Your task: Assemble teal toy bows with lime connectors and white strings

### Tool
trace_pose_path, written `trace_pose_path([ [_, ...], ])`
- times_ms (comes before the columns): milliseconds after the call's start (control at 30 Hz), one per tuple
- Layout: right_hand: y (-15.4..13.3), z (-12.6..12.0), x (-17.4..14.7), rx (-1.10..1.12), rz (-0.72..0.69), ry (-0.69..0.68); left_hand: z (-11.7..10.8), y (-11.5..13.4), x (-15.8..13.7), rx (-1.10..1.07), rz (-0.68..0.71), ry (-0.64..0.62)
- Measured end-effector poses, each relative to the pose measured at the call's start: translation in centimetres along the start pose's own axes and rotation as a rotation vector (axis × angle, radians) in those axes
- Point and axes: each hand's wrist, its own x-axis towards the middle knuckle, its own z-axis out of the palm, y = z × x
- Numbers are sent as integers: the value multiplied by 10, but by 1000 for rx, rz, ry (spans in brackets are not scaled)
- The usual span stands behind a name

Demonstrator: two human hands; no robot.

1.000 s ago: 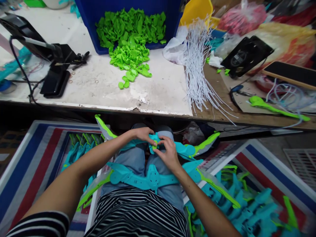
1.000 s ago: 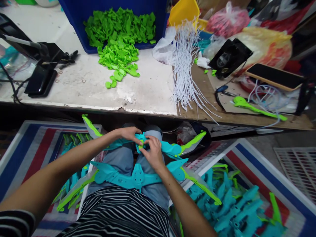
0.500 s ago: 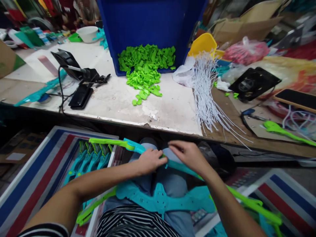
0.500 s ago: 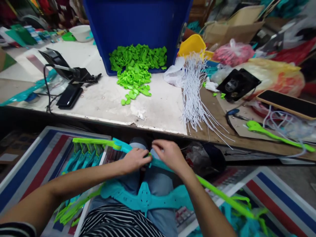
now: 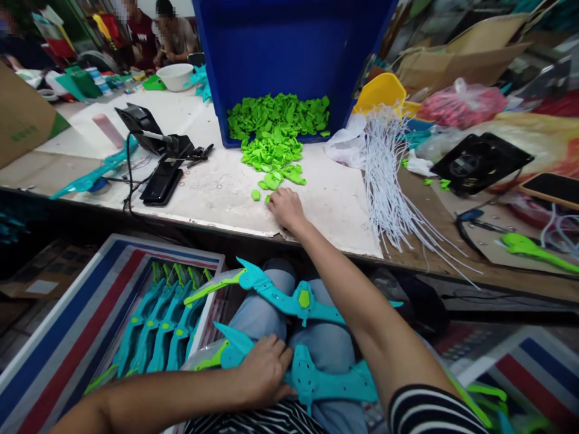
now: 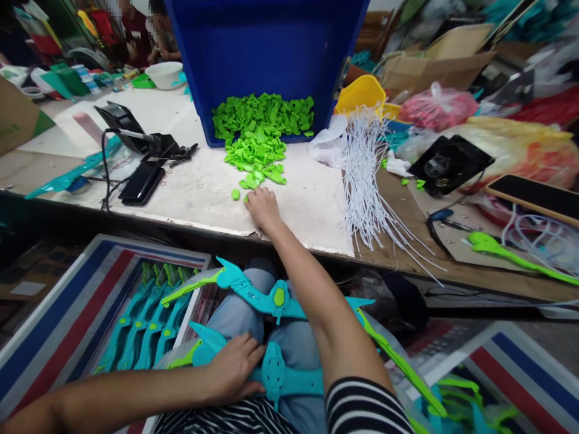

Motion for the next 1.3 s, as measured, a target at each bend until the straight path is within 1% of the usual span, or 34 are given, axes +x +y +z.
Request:
trace_pose_path([
  [67, 18, -12, -21, 93, 60, 8, 7, 6, -5, 5, -23, -33],
  [100, 29, -19, -31, 160, 113, -18, 10, 8, -5, 13, -16, -39],
  [133, 42, -28, -41, 236, 173, -76, 11, 11, -5, 21, 3, -44],
  [200, 67, -45, -57, 377, 296, -243, 8, 16, -3, 33, 60, -73],
  [267, 86, -58, -66, 416, 385, -367, -2, 19, 3, 29, 74, -170],
  [300, 92, -62, -69, 379, 408, -381, -9, 19, 8, 13, 63, -240],
  [333, 96, -63, -71, 311, 416, -359, -17, 18, 13, -15, 50, -315],
  [400, 97, -61, -76, 146, 380, -225, -34, 12, 25, -104, 42, -437],
  [433, 95, -57, -78, 82, 339, -147, -42, 7, 32, -167, 60, -467],
  [500, 89, -46, -86, 5, 233, -35, -57, -6, 43, -303, 99, -459],
  [533, 86, -40, -89, -17, 175, -12, -64, -12, 48, -356, 104, -442],
  [600, 82, -29, -95, -53, 95, -11, -76, -21, 55, -419, 84, -441],
  [633, 81, -25, -98, -64, 81, -8, -81, -24, 57, -430, 68, -456],
  [700, 80, -22, -102, -57, 95, 28, -87, -25, 60, -429, 53, -479],
  [733, 78, -23, -106, -37, 106, 50, -88, -25, 61, -424, 54, -464],
  [800, 71, -28, -121, 36, 109, 95, -89, -24, 62, -413, 58, -374],
  [867, 56, -33, -153, 154, 68, 150, -87, -25, 62, -438, 62, -290],
  [933, 36, -33, -200, 291, -14, 213, -83, -29, 61, -521, 59, -284],
  [1000, 13, -26, -253, 390, -109, 226, -80, -33, 61, -650, 35, -344],
  [1067, -8, -12, -300, 420, -122, 199, -76, -36, 60, -790, -19, -420],
  [1100, -16, -4, -318, 416, -111, 187, -75, -37, 60, -849, -48, -456],
  [1133, -23, 3, -332, 403, -88, 175, -74, -38, 60, -896, -71, -486],
  [1200, -31, 15, -347, 361, -34, 158, -71, -37, 60, -954, -94, -528],
  [1300, -34, 23, -347, 314, 11, 137, -68, -37, 60, -975, -99, -537],
])
